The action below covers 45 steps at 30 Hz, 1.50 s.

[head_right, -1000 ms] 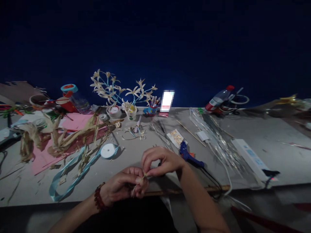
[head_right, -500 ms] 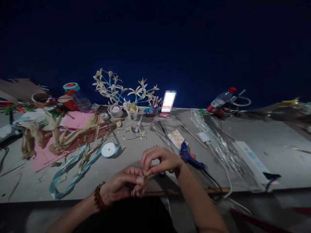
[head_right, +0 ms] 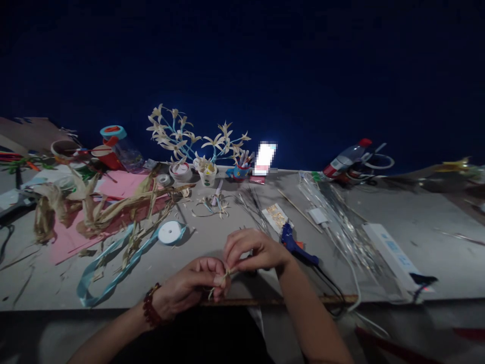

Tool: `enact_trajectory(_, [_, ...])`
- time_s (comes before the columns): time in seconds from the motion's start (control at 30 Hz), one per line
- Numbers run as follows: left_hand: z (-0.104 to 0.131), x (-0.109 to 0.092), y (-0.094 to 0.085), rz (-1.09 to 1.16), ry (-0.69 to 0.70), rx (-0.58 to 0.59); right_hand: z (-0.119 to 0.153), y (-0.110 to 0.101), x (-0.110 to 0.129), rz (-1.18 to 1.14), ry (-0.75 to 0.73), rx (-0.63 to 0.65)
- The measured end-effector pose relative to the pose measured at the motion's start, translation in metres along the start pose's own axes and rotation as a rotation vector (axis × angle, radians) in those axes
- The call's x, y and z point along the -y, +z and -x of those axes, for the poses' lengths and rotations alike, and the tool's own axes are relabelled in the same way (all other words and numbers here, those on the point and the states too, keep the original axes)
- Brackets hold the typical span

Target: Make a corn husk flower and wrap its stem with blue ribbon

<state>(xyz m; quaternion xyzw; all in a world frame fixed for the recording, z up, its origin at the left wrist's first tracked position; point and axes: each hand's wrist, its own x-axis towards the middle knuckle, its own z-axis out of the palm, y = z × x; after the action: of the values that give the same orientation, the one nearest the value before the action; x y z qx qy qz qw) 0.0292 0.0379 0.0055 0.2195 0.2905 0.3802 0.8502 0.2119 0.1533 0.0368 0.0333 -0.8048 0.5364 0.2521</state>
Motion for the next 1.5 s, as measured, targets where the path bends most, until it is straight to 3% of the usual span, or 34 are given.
enact_trajectory(1.27, [0.0058,0.0004,0.0009,-0.053,0.061,-0.047,-0.0019,0.0023,0.0084,0.096,0.01,-0.035])
enact_trajectory(1.5, [0.0068,-0.0003,-0.0004,-0.051,0.081,-0.054,0.0034,0.0053,0.0069,0.102,0.01,-0.092])
